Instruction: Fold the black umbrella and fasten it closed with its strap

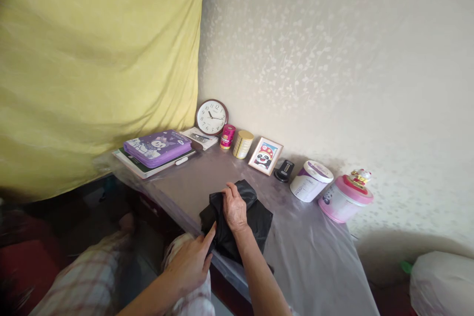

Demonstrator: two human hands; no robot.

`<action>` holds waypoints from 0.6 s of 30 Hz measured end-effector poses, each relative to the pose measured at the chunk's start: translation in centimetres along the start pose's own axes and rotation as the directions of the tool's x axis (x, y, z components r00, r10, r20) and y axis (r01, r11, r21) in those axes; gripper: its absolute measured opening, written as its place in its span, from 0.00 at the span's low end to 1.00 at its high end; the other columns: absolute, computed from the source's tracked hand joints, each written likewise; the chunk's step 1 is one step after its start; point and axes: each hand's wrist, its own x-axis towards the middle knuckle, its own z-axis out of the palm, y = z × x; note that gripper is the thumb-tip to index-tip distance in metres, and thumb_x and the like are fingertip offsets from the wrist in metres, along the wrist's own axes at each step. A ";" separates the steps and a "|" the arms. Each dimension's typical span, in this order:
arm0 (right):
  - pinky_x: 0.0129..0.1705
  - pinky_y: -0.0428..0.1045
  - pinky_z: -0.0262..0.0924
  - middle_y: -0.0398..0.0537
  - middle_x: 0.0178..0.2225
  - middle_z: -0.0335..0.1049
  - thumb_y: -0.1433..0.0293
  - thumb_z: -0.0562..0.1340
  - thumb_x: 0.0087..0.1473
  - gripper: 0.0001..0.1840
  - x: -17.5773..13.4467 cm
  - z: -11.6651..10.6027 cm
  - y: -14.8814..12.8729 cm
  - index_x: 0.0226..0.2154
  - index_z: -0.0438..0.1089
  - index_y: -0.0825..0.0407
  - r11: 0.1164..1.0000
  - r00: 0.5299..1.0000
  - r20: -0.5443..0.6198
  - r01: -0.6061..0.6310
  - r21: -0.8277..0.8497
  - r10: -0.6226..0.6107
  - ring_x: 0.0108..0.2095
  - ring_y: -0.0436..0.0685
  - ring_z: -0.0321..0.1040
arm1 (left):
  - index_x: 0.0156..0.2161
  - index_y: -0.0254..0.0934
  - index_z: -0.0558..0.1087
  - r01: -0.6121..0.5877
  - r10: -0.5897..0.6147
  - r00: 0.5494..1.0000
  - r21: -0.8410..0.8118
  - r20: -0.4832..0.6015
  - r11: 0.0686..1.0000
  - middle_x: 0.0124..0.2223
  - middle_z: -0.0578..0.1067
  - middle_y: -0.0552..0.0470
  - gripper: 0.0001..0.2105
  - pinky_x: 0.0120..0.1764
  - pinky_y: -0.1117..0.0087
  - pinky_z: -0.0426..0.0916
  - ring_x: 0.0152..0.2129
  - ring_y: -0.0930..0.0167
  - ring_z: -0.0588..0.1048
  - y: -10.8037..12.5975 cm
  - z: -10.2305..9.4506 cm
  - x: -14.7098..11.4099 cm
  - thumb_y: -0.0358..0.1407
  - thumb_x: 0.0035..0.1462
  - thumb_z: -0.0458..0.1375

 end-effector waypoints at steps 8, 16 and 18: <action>0.39 0.44 0.65 0.49 0.50 0.62 0.73 0.48 0.59 0.12 0.3 0.2 -0.4 0.40 0.66 0.49 0.995 0.996 0.081 0.050 -0.082 -0.043 0.41 0.51 0.68 | 0.63 0.31 0.30 0.022 -0.023 0.998 -0.005 -0.052 1.000 0.46 0.71 0.40 0.35 0.36 0.69 0.61 0.36 0.66 0.73 0.0 0.4 -0.3 0.31 0.56 0.45; 0.36 0.43 0.64 0.48 0.47 0.65 0.73 0.49 0.59 0.12 0.7 0.4 -0.5 0.39 0.66 0.49 0.989 0.989 0.128 0.083 -0.122 -0.067 0.40 0.50 0.68 | 0.62 0.51 0.31 -0.057 0.062 0.998 0.164 -0.027 0.985 0.38 0.71 0.45 0.35 0.29 0.69 0.62 0.28 0.66 0.74 0.4 0.4 -0.2 0.25 0.55 0.43; 0.37 0.43 0.63 0.47 0.47 0.65 0.73 0.49 0.59 0.12 0.7 0.3 -0.6 0.38 0.67 0.49 0.989 0.989 0.125 0.097 -0.115 -0.083 0.40 0.50 0.68 | 0.62 0.54 0.32 -0.068 0.071 0.997 0.187 -0.012 0.980 0.38 0.71 0.45 0.37 0.28 0.70 0.62 0.28 0.66 0.74 0.3 0.7 -0.1 0.24 0.54 0.44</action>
